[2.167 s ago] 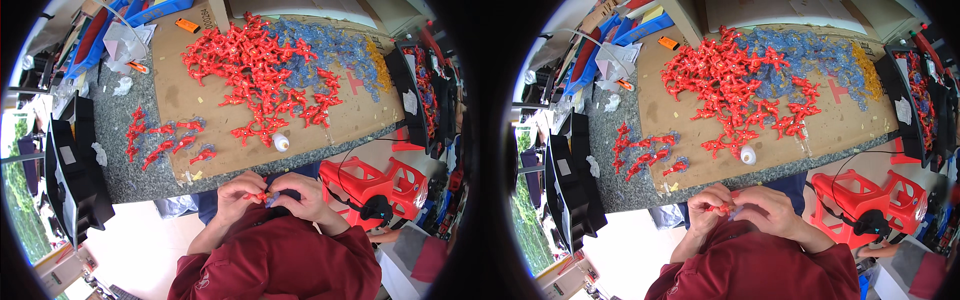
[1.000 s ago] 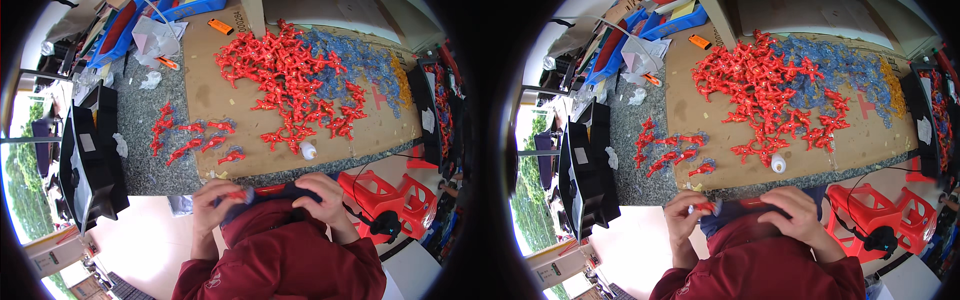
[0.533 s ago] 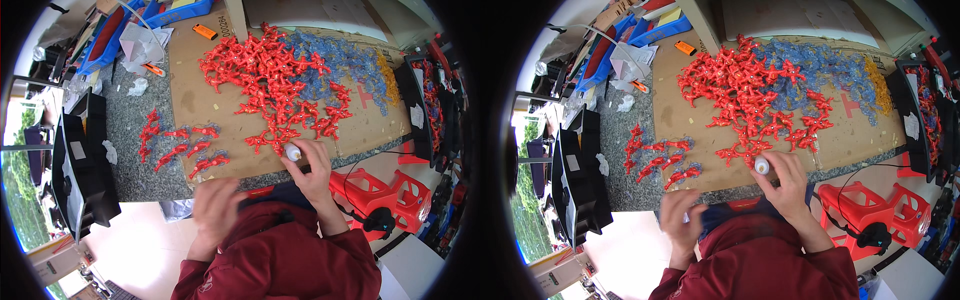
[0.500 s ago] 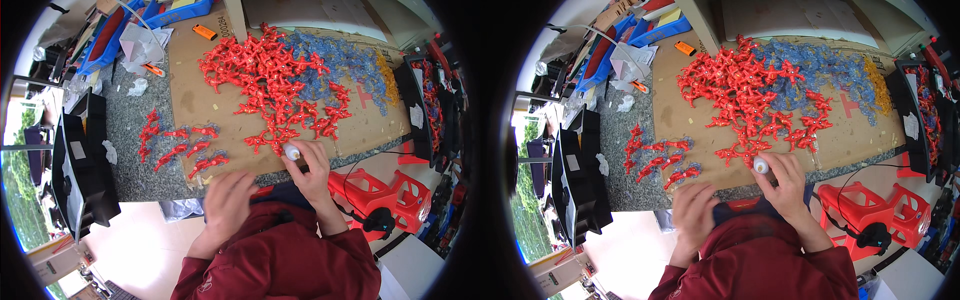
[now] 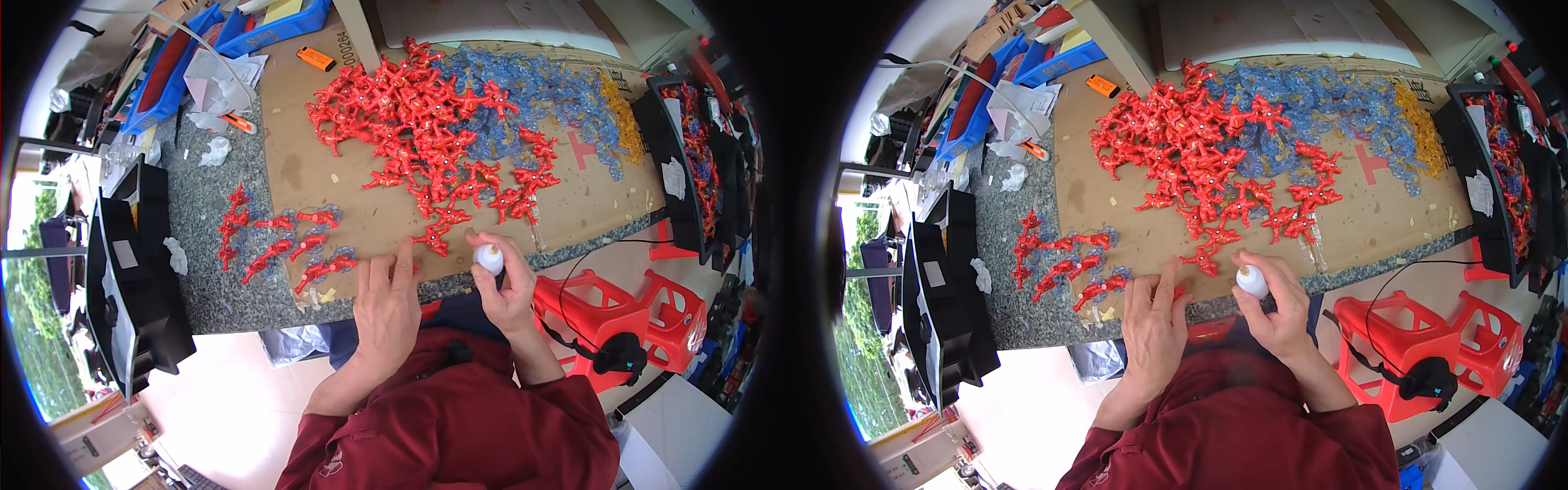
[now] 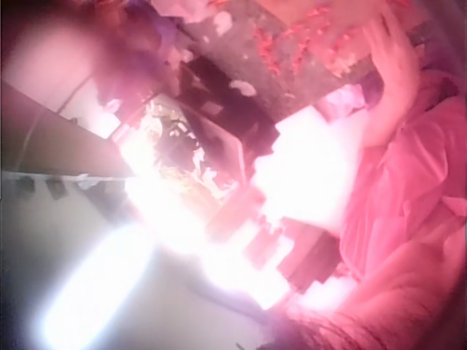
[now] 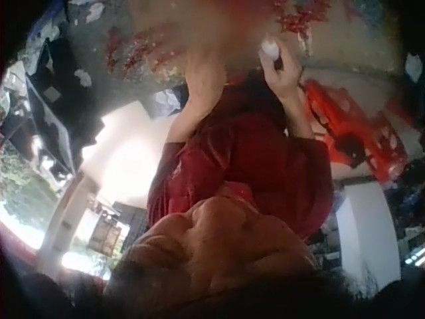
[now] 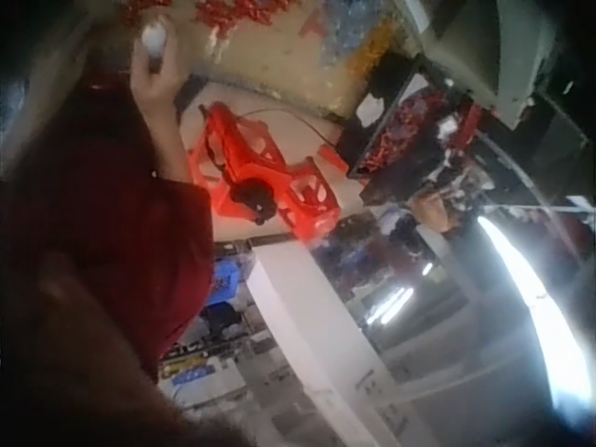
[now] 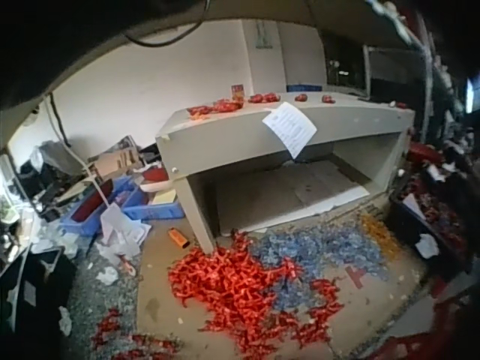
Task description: The person glues small red plastic toy figurine parts together using a glue bottle.
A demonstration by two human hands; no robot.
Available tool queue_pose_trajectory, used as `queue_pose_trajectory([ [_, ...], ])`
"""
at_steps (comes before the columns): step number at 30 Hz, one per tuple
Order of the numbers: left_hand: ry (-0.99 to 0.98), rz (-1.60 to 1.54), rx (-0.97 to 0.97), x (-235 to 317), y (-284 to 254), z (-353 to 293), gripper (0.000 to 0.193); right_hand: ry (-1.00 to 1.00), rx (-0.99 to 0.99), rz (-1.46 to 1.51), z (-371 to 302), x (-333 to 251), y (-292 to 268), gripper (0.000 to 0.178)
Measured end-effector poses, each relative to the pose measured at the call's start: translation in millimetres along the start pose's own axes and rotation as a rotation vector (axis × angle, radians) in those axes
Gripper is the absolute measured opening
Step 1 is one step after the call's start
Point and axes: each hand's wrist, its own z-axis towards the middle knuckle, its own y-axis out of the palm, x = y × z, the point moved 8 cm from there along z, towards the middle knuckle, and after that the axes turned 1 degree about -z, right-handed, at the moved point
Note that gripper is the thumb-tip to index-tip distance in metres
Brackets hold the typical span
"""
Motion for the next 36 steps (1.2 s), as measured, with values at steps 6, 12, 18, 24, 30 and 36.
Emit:
queue_pose_trajectory([
  [6, -0.149, -1.061, -0.086, -22.6, 9.5, -24.7, 0.027, 0.181, 0.066, 0.173, -13.4, 6.9, -2.3, 0.034],
  [12, -0.723, -2.078, -0.299, -41.2, 54.7, -57.7, 0.016, -0.13, -0.087, 0.004, -6.8, -41.6, -15.4, 0.035],
  [18, -0.756, -2.319, -0.27, -40.6, 60.0, -63.2, 0.018, -0.197, -0.225, 0.002, -12.6, -54.9, -2.4, 0.047],
  [24, -0.845, -2.315, -0.269, -42.9, 63.1, -65.4, 0.019, -0.195, -0.231, -0.054, -15.7, -52.7, 7.7, 0.041],
  [30, -0.821, -2.319, -0.284, -42.1, 61.8, -63.0, 0.02, -0.159, -0.234, -0.046, -13.8, -50.9, 9.9, 0.04],
  [36, -0.811, -2.317, -0.294, -42.7, 62.4, -64.3, 0.02, -0.147, -0.255, -0.072, -13.8, -51.1, 8.4, 0.042],
])
